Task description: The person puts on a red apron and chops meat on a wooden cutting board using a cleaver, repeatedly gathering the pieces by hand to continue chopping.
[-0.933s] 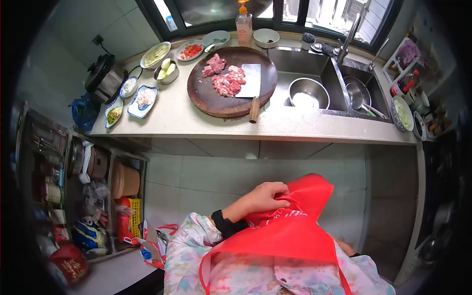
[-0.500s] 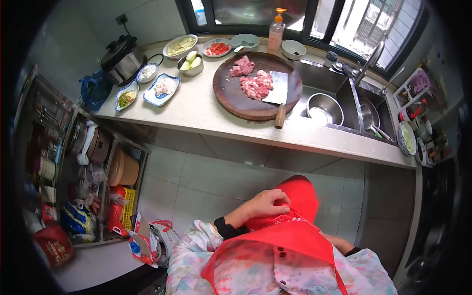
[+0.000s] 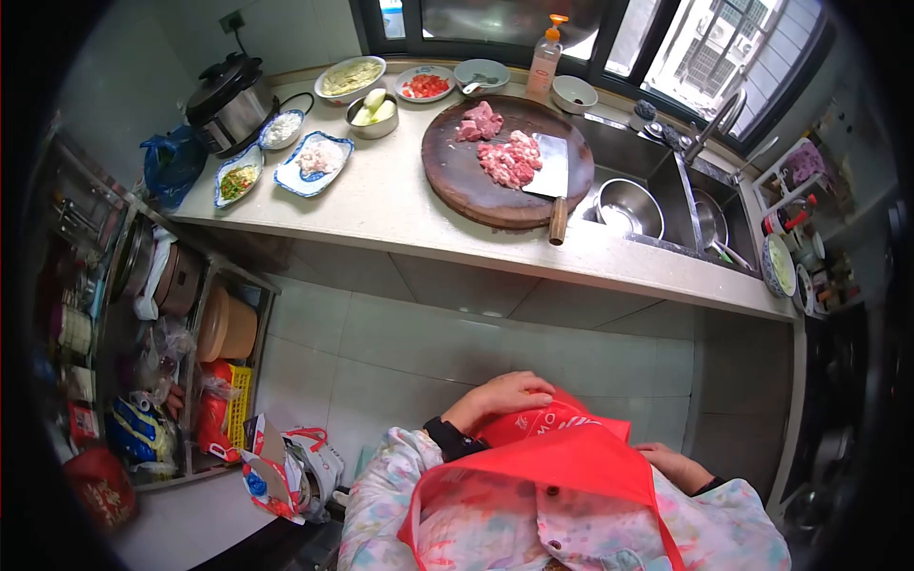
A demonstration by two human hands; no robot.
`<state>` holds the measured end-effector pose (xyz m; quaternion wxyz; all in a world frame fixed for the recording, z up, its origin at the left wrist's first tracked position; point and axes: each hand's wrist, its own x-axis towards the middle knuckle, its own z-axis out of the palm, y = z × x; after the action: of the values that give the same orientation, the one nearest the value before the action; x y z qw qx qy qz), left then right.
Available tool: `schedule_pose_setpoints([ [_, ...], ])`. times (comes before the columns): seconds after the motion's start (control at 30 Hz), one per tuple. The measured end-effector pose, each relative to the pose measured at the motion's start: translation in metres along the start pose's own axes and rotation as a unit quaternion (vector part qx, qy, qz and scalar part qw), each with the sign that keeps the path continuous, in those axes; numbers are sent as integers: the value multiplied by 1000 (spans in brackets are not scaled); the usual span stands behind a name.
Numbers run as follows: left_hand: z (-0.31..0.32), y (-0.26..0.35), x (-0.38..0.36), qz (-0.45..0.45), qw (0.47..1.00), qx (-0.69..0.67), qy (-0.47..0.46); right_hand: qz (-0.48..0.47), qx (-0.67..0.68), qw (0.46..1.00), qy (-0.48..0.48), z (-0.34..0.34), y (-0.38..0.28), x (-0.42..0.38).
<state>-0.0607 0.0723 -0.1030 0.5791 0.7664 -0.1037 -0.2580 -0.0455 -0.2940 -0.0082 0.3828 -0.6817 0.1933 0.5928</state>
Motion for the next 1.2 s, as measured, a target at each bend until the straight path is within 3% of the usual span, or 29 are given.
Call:
schedule_pose_setpoints([
  [0.03, 15, -32, 8, 2, 1000, -1, -5, -5, 35, 999, -5, -1, 5, 1],
  [0.1, 52, -104, 23, 43, 974, -210, -74, -29, 39, 999, 16, 10, 6, 2],
  [0.13, 55, -99, 16, 42, 974, -209, -78, -51, 41, 997, 34, 15, 7, 3],
  [0.17, 53, -84, 4, -104, 934, -322, -113, -51, 46, 997, 35, 9, 15, 15],
  [0.2, 51, -78, -4, -248, 860, -422, -144, -74, -23, 996, 48, -3, 25, 34],
  [0.23, 52, -82, -9, -252, 859, -421, -149, -95, -92, 989, 60, -12, 34, 53],
  [0.27, 52, -87, -12, -204, 898, -376, -101, -92, -86, 990, 60, -14, 28, 63],
  [0.3, 51, -92, -13, -154, 931, -327, -52, -128, -100, 979, 125, -17, 13, 72],
  [0.37, 38, -118, 8, -115, 958, -257, -56, -195, -100, 955, 201, -21, -31, 84],
  [0.4, 16, -121, 15, -143, 989, 15, -44, -226, -88, 947, 210, -20, -61, 89],
  [0.43, -6, -120, 20, -159, 945, 285, -31, -292, -127, 920, 230, -18, -90, 94],
  [0.47, -29, -107, 18, -190, 977, 65, 68, -358, -165, 885, 247, -16, -122, 98],
  [0.5, -64, -82, 23, -214, 950, -153, 169, -408, -142, 873, 227, -17, -172, 109],
  [0.53, -92, -58, 22, -192, 943, -178, 207, -454, -120, 858, 209, -13, -211, 115],
  [0.6, -150, -30, 28, -146, 912, -196, 328, -438, -99, 871, 198, -16, -267, 129],
  [0.7, -245, -12, 53, -88, 835, -145, 523, -532, -25, 804, 264, -37, -338, 191],
  [0.73, -275, -16, 64, -90, 830, -83, 545, -539, 2, 792, 285, -49, -362, 217],
  [0.77, -302, -24, 76, -91, 821, -22, 563, -447, 7, 852, 271, -60, -390, 219],
  [0.8, -323, -31, 91, -94, 821, -18, 562, -442, 43, 848, 289, -64, -412, 224],
  [0.87, -352, -43, 114, -140, 794, 203, 556, -429, 78, 847, 305, -73, -447, 230],
  [0.93, -354, -43, 128, -191, 787, 217, 545, -349, 13, 907, 235, -84, -468, 232],
  [0.97, -352, -43, 132, -234, 776, 232, 538, -340, 13, 911, 232, -87, -467, 245],
  [1.03, -345, -46, 130, -227, 781, 232, 534, -405, -28, 856, 321, -95, -458, 276],
  [1.2, -333, -42, 125, -216, 778, 235, 541, -407, 24, 863, 298, -88, -452, 262],
])
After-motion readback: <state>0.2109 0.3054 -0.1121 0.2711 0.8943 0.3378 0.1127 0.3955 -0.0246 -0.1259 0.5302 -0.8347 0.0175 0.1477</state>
